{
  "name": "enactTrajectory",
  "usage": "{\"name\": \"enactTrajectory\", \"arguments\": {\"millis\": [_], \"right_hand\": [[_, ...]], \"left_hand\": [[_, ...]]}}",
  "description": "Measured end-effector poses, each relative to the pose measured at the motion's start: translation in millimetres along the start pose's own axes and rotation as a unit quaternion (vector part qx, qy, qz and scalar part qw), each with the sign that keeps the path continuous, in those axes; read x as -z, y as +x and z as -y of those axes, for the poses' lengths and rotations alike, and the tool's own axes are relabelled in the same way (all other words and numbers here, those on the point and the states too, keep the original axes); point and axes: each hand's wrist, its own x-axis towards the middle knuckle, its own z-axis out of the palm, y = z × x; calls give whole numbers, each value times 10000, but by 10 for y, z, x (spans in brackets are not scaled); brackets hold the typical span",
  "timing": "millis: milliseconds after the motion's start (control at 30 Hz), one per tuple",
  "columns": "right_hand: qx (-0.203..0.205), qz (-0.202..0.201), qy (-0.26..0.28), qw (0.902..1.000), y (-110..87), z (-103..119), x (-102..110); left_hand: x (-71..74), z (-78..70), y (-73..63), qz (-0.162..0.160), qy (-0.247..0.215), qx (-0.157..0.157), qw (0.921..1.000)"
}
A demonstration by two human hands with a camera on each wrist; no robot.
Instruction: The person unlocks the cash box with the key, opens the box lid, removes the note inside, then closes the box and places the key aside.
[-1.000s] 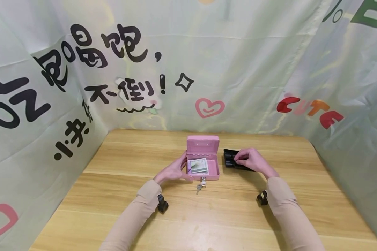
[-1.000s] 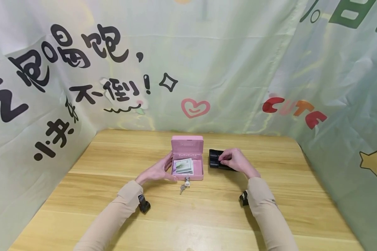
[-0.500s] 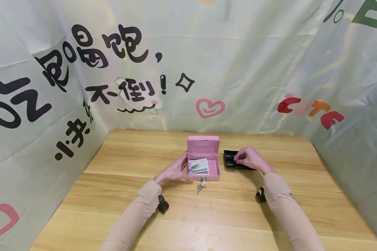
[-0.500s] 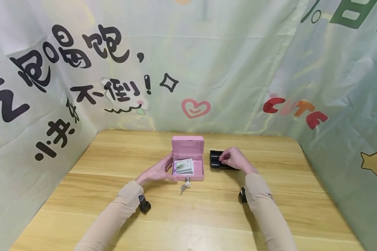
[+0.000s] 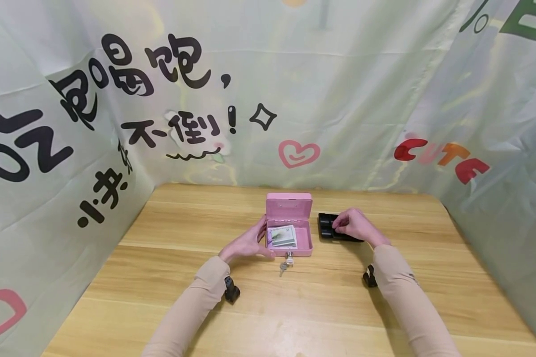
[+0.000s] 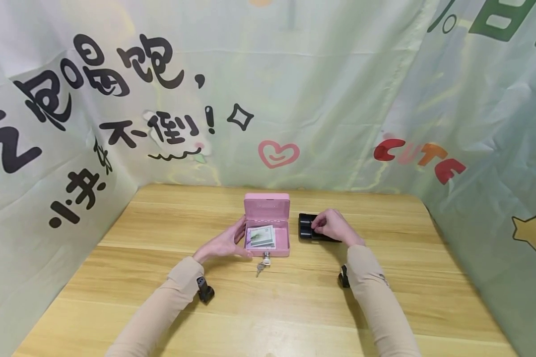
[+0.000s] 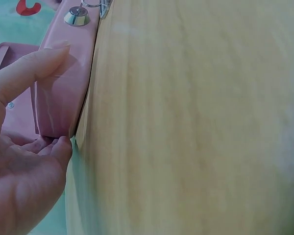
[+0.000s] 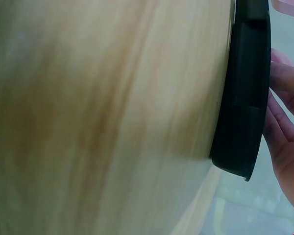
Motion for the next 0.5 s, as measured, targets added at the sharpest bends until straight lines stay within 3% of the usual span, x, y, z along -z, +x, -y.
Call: {"name": "enactTrajectory", "arguments": {"millis": [500], "right_hand": [[-196,35,-53,9998,-8,23,8]], "left_hand": [[15,26,9,15,-21,-19,10000]]}}
